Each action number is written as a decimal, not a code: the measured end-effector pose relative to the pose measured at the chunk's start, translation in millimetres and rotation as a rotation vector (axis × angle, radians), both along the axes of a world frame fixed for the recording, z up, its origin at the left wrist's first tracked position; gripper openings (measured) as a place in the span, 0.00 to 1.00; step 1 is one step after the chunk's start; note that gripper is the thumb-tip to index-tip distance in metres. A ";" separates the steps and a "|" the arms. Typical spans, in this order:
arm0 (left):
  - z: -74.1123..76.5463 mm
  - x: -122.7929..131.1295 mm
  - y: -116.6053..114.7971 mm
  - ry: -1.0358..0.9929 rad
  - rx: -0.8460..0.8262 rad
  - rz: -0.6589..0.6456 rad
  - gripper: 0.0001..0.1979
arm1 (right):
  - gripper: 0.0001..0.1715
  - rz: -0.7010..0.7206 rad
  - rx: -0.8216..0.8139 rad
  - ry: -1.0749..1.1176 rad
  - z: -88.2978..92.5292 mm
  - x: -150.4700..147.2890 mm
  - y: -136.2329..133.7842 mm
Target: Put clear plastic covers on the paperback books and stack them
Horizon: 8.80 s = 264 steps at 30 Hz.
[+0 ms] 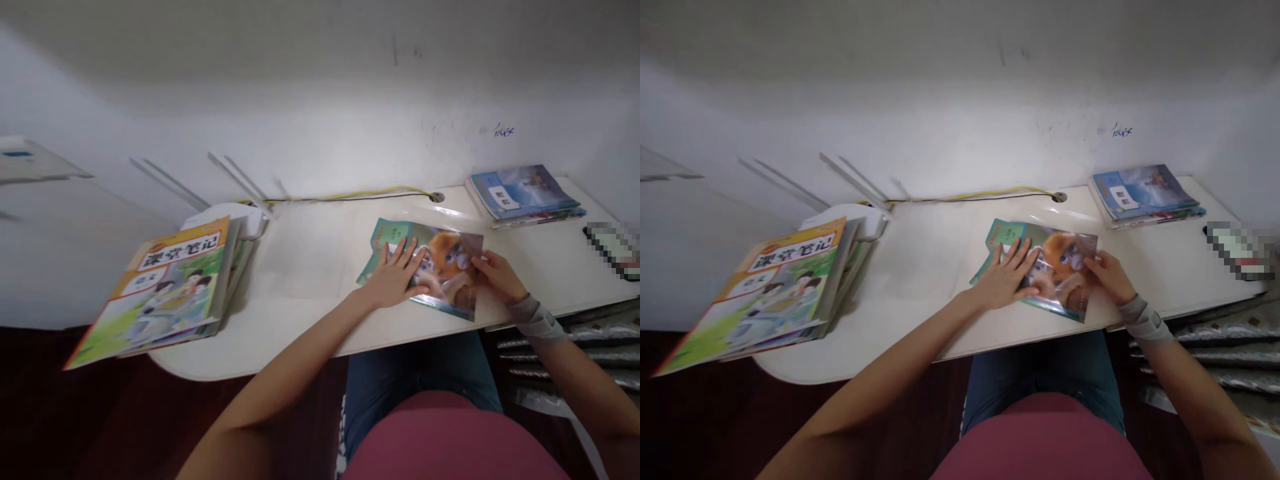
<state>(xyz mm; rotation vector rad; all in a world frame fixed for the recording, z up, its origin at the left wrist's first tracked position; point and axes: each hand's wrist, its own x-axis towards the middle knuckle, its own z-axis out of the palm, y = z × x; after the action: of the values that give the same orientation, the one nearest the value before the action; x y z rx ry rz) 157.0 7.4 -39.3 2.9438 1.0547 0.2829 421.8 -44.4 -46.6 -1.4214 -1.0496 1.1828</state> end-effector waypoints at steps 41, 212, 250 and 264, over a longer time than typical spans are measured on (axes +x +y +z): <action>1.0 -17.0 38.9 -0.959 -0.397 0.525 0.23 | 0.18 0.847 0.578 -1.033 116.7 -95.6 117.4; 5.2 -53.5 107.7 -0.596 -0.466 0.886 0.11 | 0.24 0.143 -0.029 -1.119 13.7 -4.1 152.0; 5.1 5.7 115.7 -0.052 -0.141 0.553 0.26 | 0.34 0.277 0.385 -1.599 -36.3 -18.0 116.0; 23.9 -71.6 86.4 -0.567 -0.591 0.692 0.19 | 0.33 0.253 0.417 -1.578 -35.2 -17.6 113.6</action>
<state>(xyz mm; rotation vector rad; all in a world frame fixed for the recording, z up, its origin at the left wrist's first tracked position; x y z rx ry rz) 85.4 93.9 -15.3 1.7577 1.6334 0.6195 404.2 69.2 -81.9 -1.7900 -2.3624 -0.3165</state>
